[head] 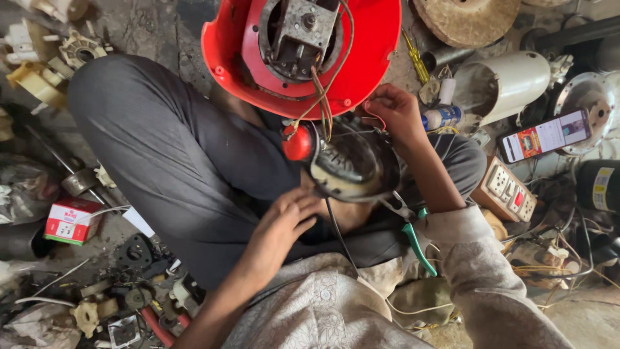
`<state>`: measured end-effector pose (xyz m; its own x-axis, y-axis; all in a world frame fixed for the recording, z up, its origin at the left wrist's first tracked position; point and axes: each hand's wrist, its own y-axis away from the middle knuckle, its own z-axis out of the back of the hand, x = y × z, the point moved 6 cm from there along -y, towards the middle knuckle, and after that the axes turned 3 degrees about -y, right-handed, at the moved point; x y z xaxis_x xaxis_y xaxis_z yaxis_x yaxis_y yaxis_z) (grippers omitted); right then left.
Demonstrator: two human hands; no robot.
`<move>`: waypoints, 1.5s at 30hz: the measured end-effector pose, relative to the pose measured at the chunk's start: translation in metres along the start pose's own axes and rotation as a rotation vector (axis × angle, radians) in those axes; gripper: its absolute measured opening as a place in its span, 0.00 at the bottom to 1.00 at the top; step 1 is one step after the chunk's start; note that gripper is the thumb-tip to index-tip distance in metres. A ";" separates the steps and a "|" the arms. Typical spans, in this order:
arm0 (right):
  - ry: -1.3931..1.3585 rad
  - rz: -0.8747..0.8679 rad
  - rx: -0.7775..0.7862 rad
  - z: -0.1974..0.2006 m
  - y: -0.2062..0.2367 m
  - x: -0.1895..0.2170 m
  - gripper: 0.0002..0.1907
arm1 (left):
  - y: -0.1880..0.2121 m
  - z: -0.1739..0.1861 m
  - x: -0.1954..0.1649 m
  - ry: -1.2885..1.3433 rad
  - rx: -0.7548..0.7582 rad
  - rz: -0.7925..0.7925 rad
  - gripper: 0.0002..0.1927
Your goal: The person sits on the floor and repairs a fan motor by stripping wires, twisting them together, and securing the connections with pliers. They handle the motor housing and wires throughout the process.
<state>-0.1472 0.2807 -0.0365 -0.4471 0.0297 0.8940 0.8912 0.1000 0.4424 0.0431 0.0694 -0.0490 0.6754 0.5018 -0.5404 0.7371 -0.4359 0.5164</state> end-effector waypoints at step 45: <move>-0.075 0.000 -0.098 0.021 0.070 -0.051 0.03 | -0.107 -0.021 0.005 0.930 0.561 -0.095 0.24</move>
<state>-0.0642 0.3067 -0.0525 -0.4479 0.1048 0.8879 0.8929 0.0020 0.4502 -0.0330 0.1337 -0.0928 0.5065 0.8176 0.2739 0.8508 -0.5255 -0.0048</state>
